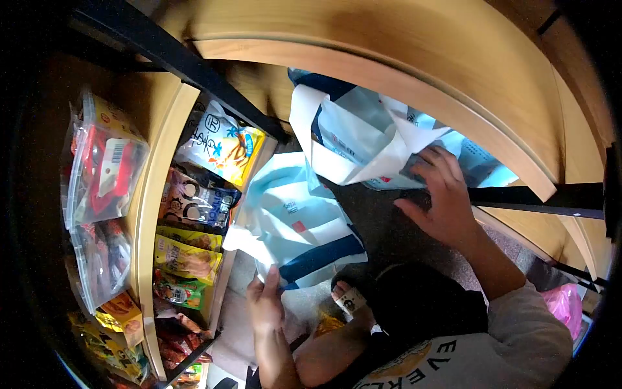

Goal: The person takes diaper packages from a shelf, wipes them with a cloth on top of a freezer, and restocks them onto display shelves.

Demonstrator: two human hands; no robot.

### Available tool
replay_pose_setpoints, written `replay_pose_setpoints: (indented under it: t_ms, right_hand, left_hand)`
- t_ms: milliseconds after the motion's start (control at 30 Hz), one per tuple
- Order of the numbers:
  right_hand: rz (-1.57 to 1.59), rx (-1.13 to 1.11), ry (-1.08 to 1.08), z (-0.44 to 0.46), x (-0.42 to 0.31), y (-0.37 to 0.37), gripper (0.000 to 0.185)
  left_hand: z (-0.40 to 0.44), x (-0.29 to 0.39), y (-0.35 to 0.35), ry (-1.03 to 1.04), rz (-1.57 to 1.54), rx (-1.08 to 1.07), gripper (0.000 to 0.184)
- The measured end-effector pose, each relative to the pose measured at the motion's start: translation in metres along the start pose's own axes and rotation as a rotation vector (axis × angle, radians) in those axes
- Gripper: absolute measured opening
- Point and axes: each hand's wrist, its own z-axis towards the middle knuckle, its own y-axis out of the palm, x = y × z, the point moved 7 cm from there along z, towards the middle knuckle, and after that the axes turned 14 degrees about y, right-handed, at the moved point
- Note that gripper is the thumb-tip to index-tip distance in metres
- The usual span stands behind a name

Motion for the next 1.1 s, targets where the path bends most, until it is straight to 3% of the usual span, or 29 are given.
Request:
replay_pose_setpoints:
  t_ms: [133, 267, 333, 467, 533, 600, 667, 700, 767, 800, 900, 933, 1000, 1033, 1100]
  right_hand:
    - [-0.099, 0.164, -0.017, 0.011, -0.01, -0.006, 0.057]
    - [-0.004, 0.053, 0.092, 0.02, -0.018, 0.002, 0.052]
    - [-0.073, -0.129, -0.049, 0.014, -0.028, 0.017, 0.047]
    - [-0.041, -0.197, -0.152, -0.005, -0.038, 0.03, 0.043]
    - [-0.015, -0.26, -0.007, -0.006, -0.034, 0.031, 0.042]
    - [0.001, -0.23, 0.004, -0.011, -0.036, 0.035, 0.043]
    - [0.139, -0.19, 0.065, -0.012, -0.038, 0.035, 0.048]
    - [0.131, -0.188, 0.071, -0.012, -0.039, 0.036, 0.048]
    - [0.086, -0.156, -0.067, -0.01, -0.052, 0.035, 0.054]
    - [0.089, -0.168, -0.071, -0.009, -0.053, 0.036, 0.054]
    - [0.158, 0.042, -0.052, -0.008, -0.049, 0.027, 0.058]
    - [0.131, 0.179, -0.097, -0.016, -0.045, 0.025, 0.058]
    - [0.153, 0.322, -0.149, -0.026, -0.038, 0.017, 0.054]
    - [0.029, 0.43, -0.138, -0.028, -0.04, 0.008, 0.05]
    - [0.098, 0.555, -0.178, -0.018, -0.039, -0.004, 0.056]
  left_hand:
    - [0.008, 0.006, 0.005, 0.063, 0.001, -0.02, 0.015]
    - [0.015, 0.001, 0.004, 0.104, -0.124, -0.017, 0.014]
    - [0.023, -0.026, -0.006, 0.076, -0.217, 0.002, 0.015]
    - [0.014, -0.046, -0.022, 0.029, -0.168, 0.016, 0.018]
    - [0.008, -0.048, -0.032, 0.04, -0.172, -0.016, 0.017]
    - [0.002, -0.041, -0.035, 0.143, 0.403, -0.133, 0.019]
    - [0.002, -0.043, -0.037, 0.191, 0.498, -0.09, 0.029]
    - [0.001, -0.027, -0.035, 0.314, 0.646, -0.017, 0.036]
    - [-0.001, -0.009, -0.034, 0.55, 0.927, 0.112, 0.055]
    - [0.001, -0.013, -0.036, 0.539, 0.929, 0.119, 0.055]
    - [-0.001, -0.001, -0.049, 0.645, 0.87, 0.308, 0.063]
    - [-0.002, 0.011, -0.049, 0.635, 0.782, 0.35, 0.053]
    - [0.001, 0.028, -0.046, 0.835, 1.144, 0.298, 0.035]
    - [-0.005, 0.041, -0.042, 0.991, 1.158, 0.355, 0.023]
    - [-0.015, 0.051, -0.042, 0.933, 1.229, 0.354, 0.017]
